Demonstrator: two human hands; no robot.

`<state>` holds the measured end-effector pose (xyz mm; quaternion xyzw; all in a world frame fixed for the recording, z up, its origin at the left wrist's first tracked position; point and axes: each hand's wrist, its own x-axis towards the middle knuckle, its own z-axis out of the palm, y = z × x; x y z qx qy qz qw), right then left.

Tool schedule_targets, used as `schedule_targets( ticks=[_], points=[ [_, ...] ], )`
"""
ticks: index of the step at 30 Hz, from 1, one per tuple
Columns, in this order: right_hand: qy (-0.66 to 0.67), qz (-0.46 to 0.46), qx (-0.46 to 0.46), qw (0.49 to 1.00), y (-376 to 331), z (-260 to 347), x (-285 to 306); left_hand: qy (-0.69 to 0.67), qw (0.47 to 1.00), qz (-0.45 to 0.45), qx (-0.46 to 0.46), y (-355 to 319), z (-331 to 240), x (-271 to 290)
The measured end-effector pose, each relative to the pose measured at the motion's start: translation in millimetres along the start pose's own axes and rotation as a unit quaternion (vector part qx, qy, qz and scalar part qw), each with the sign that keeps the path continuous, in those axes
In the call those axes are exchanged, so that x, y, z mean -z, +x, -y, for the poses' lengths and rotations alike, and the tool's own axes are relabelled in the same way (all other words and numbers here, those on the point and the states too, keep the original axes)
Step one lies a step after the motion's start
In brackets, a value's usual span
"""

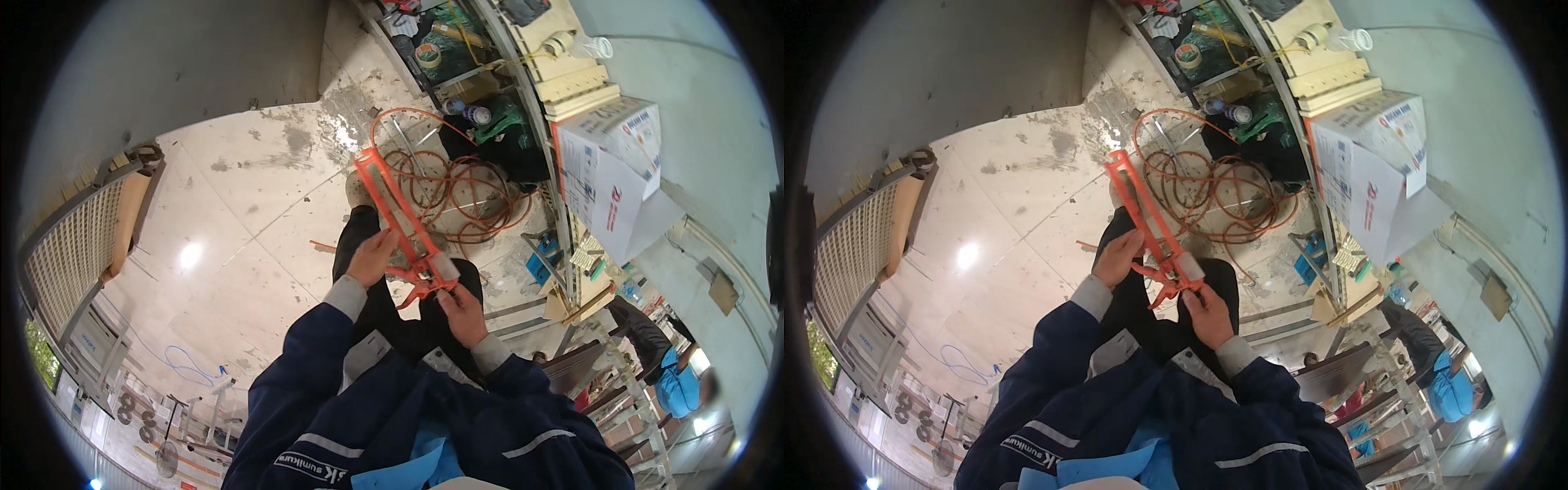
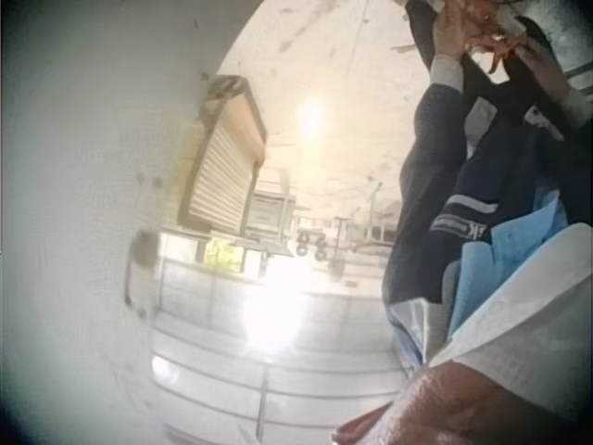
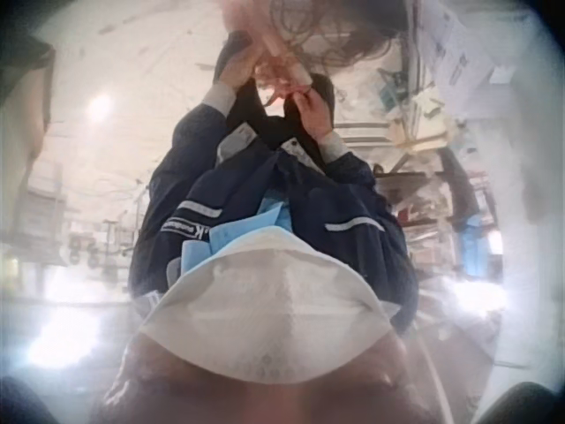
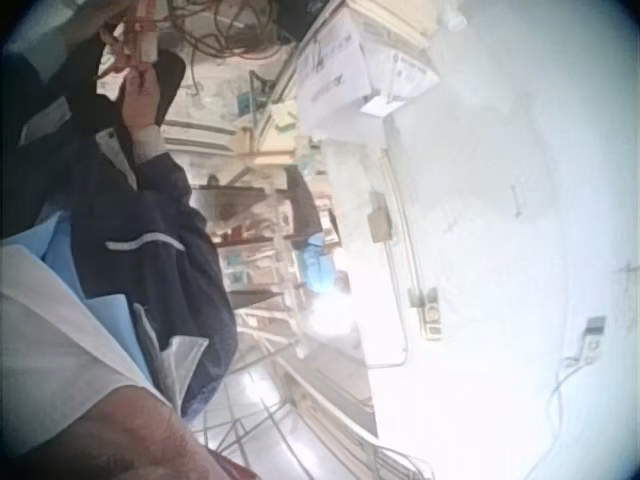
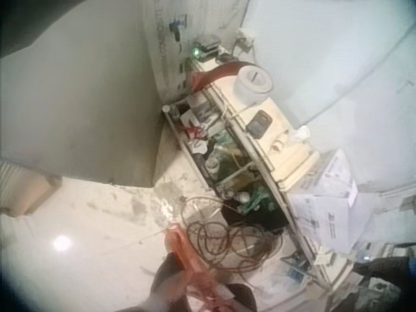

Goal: The person loads a sealant cartridge into a caulking gun, primes the nozzle, and applies adhesive to a wooden surface. They then retrieve a utility knife and continue handling the caulking gun and sealant tube.

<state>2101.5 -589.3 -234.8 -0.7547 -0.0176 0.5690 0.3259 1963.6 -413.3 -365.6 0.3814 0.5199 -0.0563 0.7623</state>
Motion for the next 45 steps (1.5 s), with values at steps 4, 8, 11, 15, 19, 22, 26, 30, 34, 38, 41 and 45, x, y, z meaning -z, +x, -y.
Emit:
schedule_targets(
  ticks=[4,8,11,15,19,22,26,30,34,38,41,45],
  points=[
    [-0.021,-0.089,-0.020,0.996,50.8,26.7,37.3,0.063,0.995,-0.078,0.003,63.0,-34.6,46.8],
    [-0.168,-0.205,-0.023,0.964,103.7,24.2,91.2,0.286,0.947,-0.129,-0.071,180.9,-86.1,70.4],
    [-0.227,-0.250,-0.034,0.941,150.2,-11.9,119.2,0.421,0.891,-0.118,-0.125,292.2,-120.0,59.7],
    [-0.248,-0.287,-0.095,0.920,164.3,-93.2,138.7,0.630,0.735,-0.125,-0.218,454.8,-160.1,13.3],
    [-0.159,-0.289,-0.225,0.917,121.7,-181.7,139.1,0.518,0.706,-0.086,-0.475,585.6,-200.7,-48.2],
    [-0.126,-0.301,-0.288,0.900,79.8,-233.8,118.5,0.624,0.528,-0.162,-0.553,659.2,-223.2,-94.5],
    [0.201,-0.425,-0.262,0.843,45.1,-274.3,66.7,0.753,0.532,-0.146,-0.358,700.9,-219.9,-120.6],
    [0.147,-0.380,-0.298,0.863,42.5,-277.1,34.6,0.766,0.587,-0.109,-0.240,680.4,-214.8,-111.0],
    [0.068,-0.335,-0.253,0.905,57.0,-246.6,36.5,0.727,0.626,-0.087,-0.268,615.2,-230.4,-79.4],
    [-0.072,-0.291,-0.229,0.926,66.7,-187.7,53.9,0.619,0.763,-0.079,-0.166,493.5,-212.3,-5.5],
    [-0.053,-0.303,-0.190,0.932,76.8,-137.8,56.5,0.349,0.936,-0.030,0.039,378.3,-178.8,46.7],
    [-0.058,-0.273,-0.019,0.960,67.2,-60.3,59.1,0.031,0.999,0.008,0.027,212.4,-151.4,67.4]
  ],
)
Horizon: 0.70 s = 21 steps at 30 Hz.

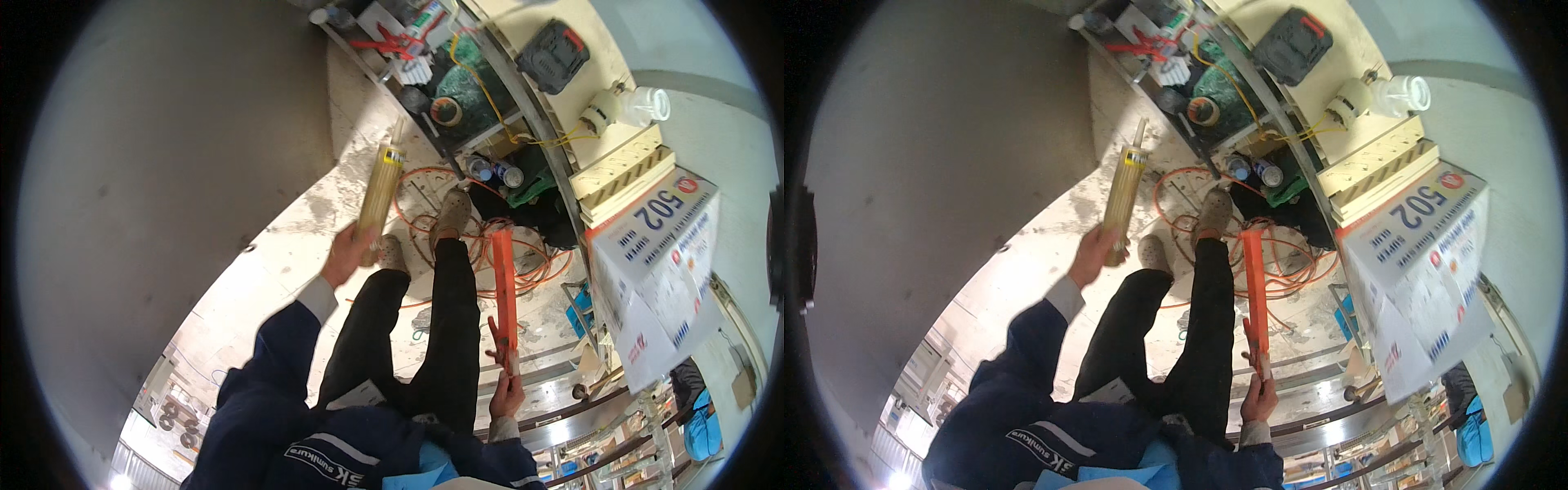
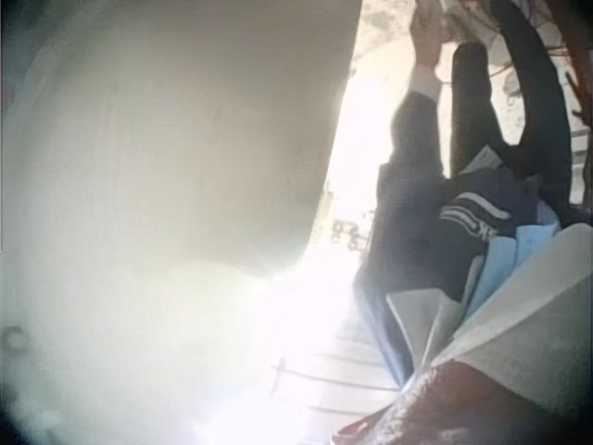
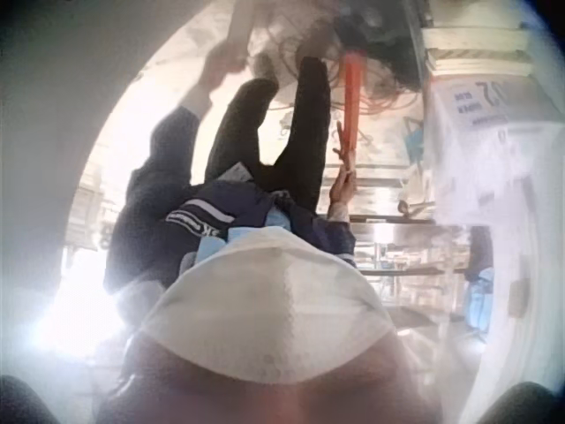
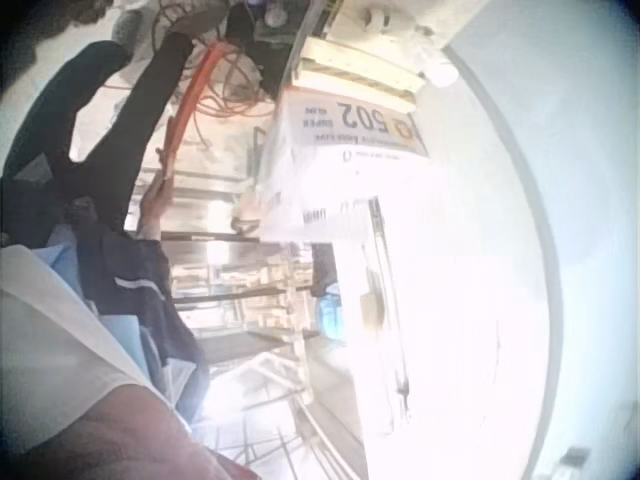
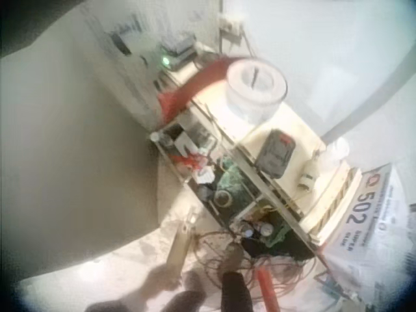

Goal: The person loads a sealant cartridge into a caulking gun, primes the nozzle, and applies adhesive to a wooden surface. They then retrieve a utility knife and continue handling the caulking gun and sealant tube.

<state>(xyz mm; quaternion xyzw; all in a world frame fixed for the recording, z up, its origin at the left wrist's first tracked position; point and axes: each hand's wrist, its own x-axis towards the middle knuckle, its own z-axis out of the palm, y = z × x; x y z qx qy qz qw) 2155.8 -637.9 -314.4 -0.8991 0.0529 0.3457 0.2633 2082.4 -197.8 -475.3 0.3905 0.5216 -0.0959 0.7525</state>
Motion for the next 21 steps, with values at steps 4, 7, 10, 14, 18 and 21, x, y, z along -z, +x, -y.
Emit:
schedule_targets(
  ticks=[4,7,10,14,18,21],
  points=[
    [0.087,-0.017,0.084,0.993,-26.5,78.5,8.2,-0.061,0.996,0.035,-0.057,-133.3,-21.4,-13.6],
    [0.118,-0.027,0.142,0.982,-53.7,129.9,20.7,-0.121,0.977,0.095,-0.148,-206.7,-60.7,-26.9],
    [0.153,-0.026,0.187,0.970,-84.0,170.0,35.4,-0.142,0.954,0.150,-0.216,-260.7,-114.4,-33.3],
    [0.154,-0.027,0.254,0.955,-120.0,203.3,57.3,-0.138,0.953,0.147,-0.225,-272.6,-198.8,-40.3],
    [0.156,-0.021,0.283,0.946,-144.4,219.0,74.4,-0.072,0.935,0.154,-0.310,-305.5,-235.5,-41.3],
    [0.178,-0.014,0.278,0.944,-158.1,225.9,79.1,-0.103,0.902,0.201,-0.367,-338.1,-237.3,-46.8]
  ],
)
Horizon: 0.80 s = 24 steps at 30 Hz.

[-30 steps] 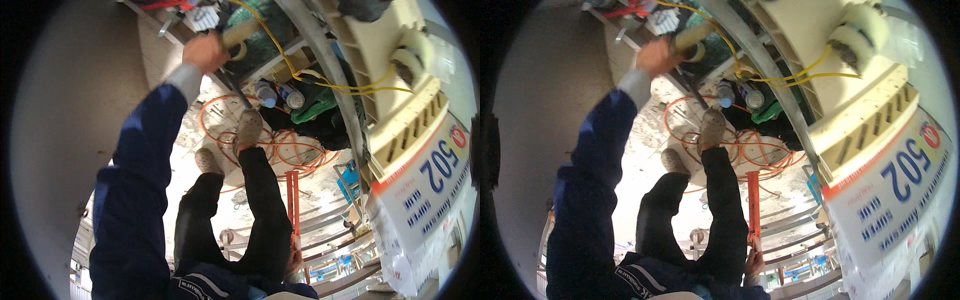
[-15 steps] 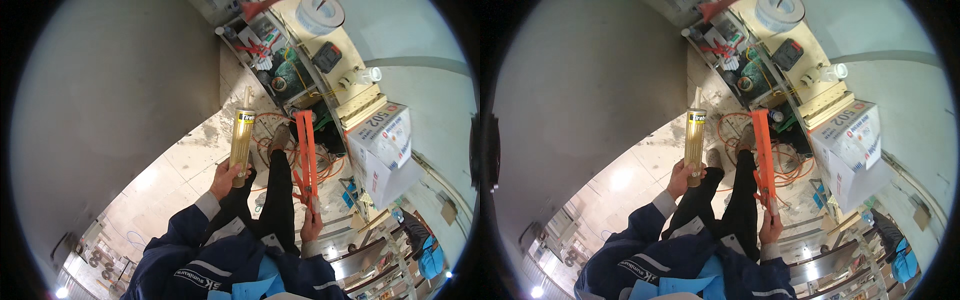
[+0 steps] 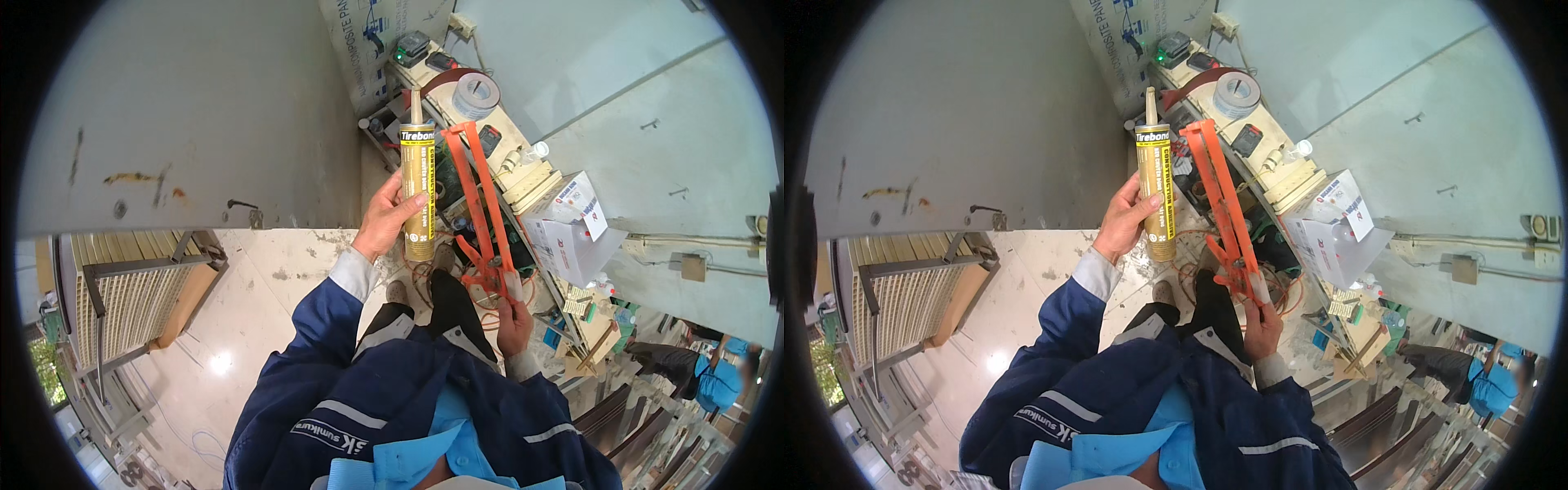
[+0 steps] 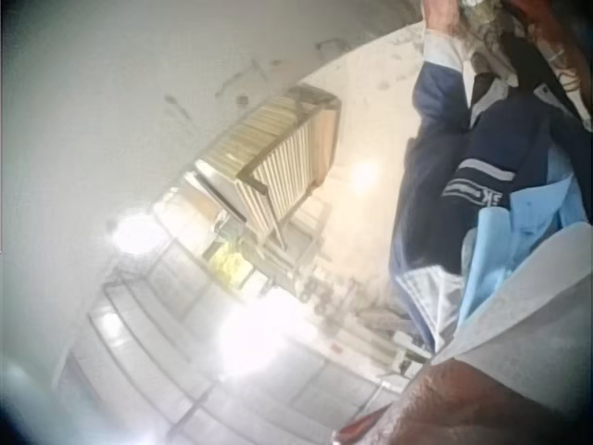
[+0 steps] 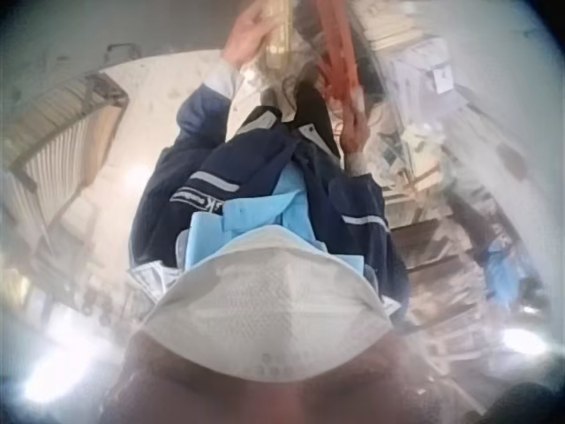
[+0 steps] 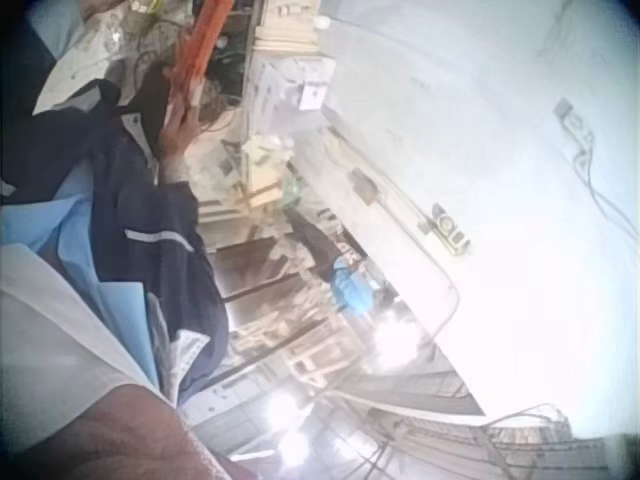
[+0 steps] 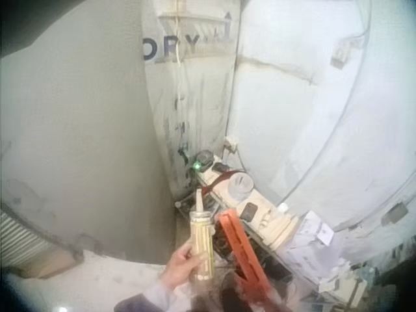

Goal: The person loads a sealant cartridge into a caulking gun, primes the nozzle, and applies adhesive to a wooden surface. They then retrieve a utility knife and continue handling the caulking gun and sealant tube.

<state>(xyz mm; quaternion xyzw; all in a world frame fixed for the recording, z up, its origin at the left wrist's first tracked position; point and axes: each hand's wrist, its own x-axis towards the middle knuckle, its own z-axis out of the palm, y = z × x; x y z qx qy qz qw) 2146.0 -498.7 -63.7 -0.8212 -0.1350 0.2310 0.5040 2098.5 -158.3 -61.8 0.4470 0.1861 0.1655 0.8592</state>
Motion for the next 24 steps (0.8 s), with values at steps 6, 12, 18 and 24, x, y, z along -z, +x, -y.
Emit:
schedule_targets(
  ticks=[6,12,18,24],
  points=[
    [0.092,-0.005,0.086,0.992,-10.7,10.3,-11.5,-0.086,0.995,-0.043,-0.009,-28.3,-10.0,-34.5],
    [0.031,0.023,0.097,0.994,-26.7,10.2,-13.1,-0.068,0.996,-0.051,-0.021,-49.0,-15.6,-40.3],
    [-0.056,0.022,0.117,0.991,-46.6,19.8,-18.3,-0.036,0.990,-0.094,-0.099,-65.2,-14.1,-39.8],
    [-0.090,0.037,0.168,0.981,-59.0,47.4,-24.7,-0.017,0.967,-0.202,-0.156,-73.9,-11.1,-44.7]
  ],
)
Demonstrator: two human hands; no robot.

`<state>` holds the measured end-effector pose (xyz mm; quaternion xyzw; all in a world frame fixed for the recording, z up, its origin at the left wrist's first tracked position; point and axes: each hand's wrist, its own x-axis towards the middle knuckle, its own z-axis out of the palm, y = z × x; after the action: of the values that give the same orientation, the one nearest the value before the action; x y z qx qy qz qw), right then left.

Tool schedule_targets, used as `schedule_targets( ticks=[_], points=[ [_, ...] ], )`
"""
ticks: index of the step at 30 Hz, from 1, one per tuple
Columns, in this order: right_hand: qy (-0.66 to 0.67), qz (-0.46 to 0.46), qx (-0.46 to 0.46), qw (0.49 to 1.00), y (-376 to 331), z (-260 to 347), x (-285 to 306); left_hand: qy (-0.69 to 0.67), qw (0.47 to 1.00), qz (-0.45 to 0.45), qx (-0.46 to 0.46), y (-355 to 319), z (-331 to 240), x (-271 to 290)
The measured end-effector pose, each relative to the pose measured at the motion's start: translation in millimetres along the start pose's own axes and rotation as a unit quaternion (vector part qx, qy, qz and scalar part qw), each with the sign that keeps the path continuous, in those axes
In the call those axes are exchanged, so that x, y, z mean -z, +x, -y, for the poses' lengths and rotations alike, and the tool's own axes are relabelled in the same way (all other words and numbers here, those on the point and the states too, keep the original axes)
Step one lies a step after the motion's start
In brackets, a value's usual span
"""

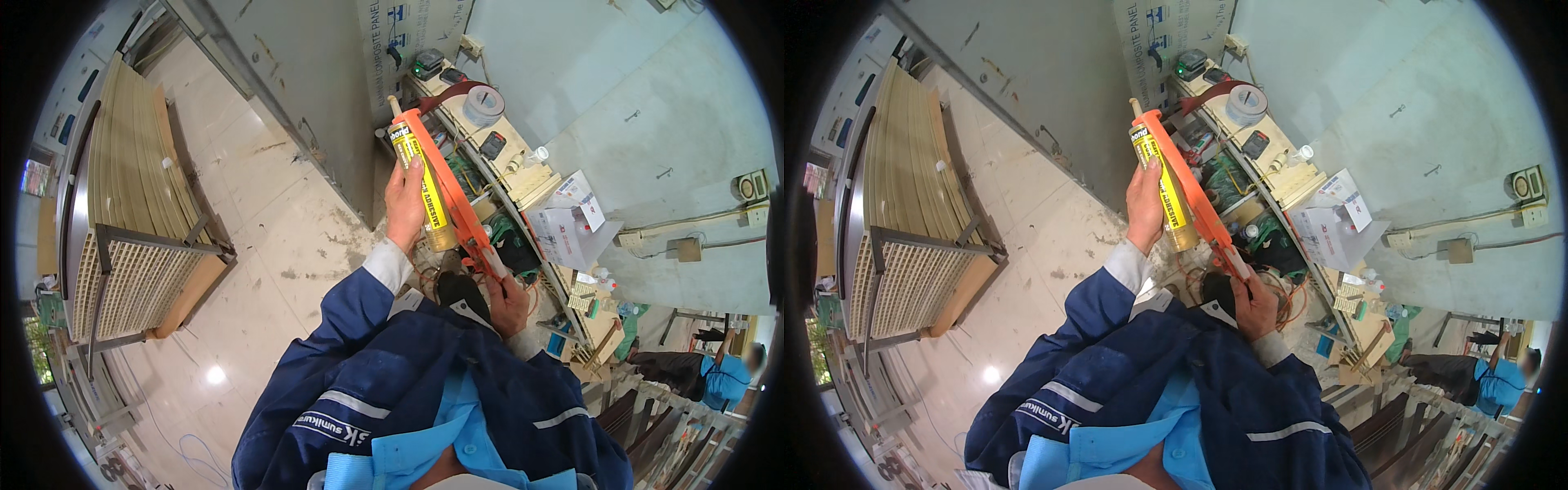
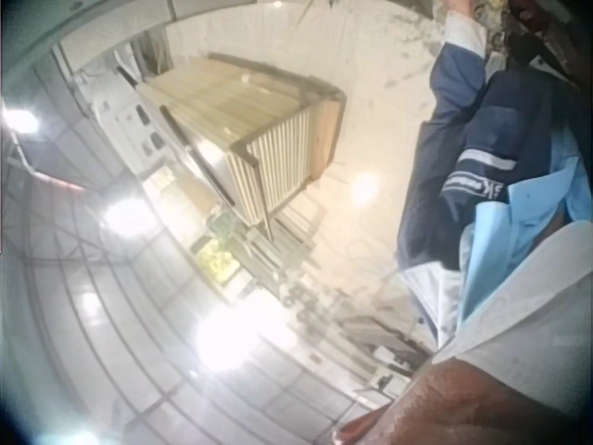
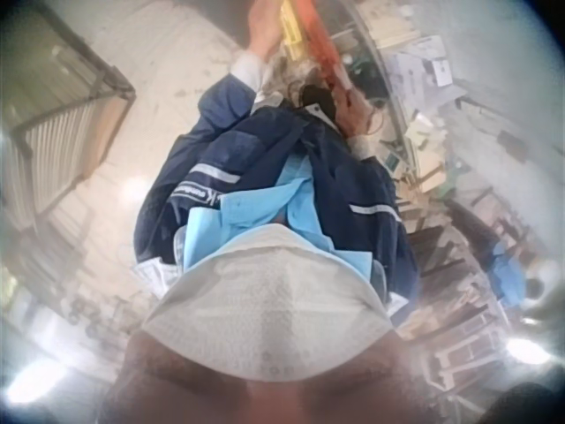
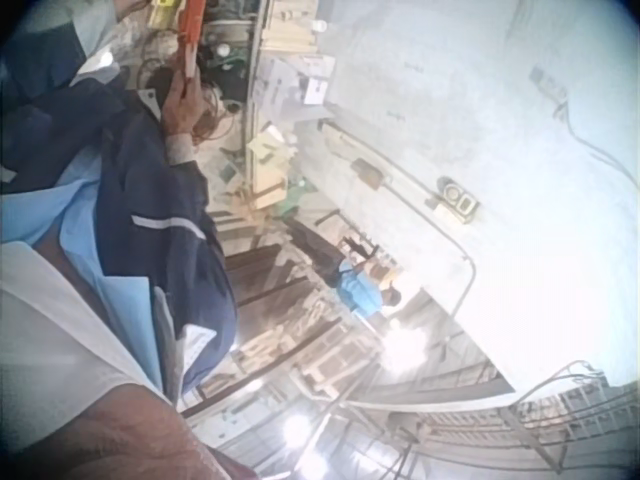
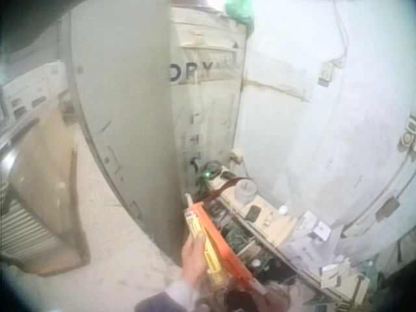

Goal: The person loads a sealant cartridge into a caulking gun, primes the nozzle, and applies adhesive to a wooden surface. They then retrieve a utility knife and continue handling the caulking gun and sealant tube.

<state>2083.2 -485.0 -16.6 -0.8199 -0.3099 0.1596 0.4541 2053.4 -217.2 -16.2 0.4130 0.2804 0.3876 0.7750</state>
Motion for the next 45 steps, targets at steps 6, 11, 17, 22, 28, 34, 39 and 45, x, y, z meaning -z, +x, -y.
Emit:
schedule_targets(
  ticks=[6,11,17,22,28,34,39,45],
  points=[
    [-0.042,0.056,-0.037,0.997,-1.8,32.5,7.5,0.040,0.993,-0.110,-0.023,13.6,9.9,11.4],
    [0.042,0.111,-0.048,0.992,3.5,46.8,10.9,-0.290,0.945,0.009,0.150,11.9,15.9,40.1],
    [0.021,0.196,-0.124,0.972,8.1,60.0,25.9,-0.384,0.901,0.114,0.166,-15.1,33.5,50.5],
    [-0.177,0.147,-0.079,0.970,5.4,84.0,29.2,-0.349,0.927,0.016,0.137,-19.4,40.5,43.3],
    [-0.295,0.032,0.024,0.955,-20.5,110.8,40.0,-0.345,0.924,-0.081,0.143,-35.3,41.3,34.0],
    [-0.283,0.000,0.024,0.959,-71.8,106.0,78.0,-0.339,0.923,0.059,0.169,-127.8,55.0,11.0],
    [-0.152,-0.007,-0.007,0.988,-152.8,92.0,109.8,-0.321,0.924,0.148,0.146,-206.0,47.8,1.9],
    [-0.091,-0.006,0.051,0.995,-233.9,83.2,111.9,-0.297,0.939,0.150,0.088,-280.5,15.4,14.6]
  ],
)
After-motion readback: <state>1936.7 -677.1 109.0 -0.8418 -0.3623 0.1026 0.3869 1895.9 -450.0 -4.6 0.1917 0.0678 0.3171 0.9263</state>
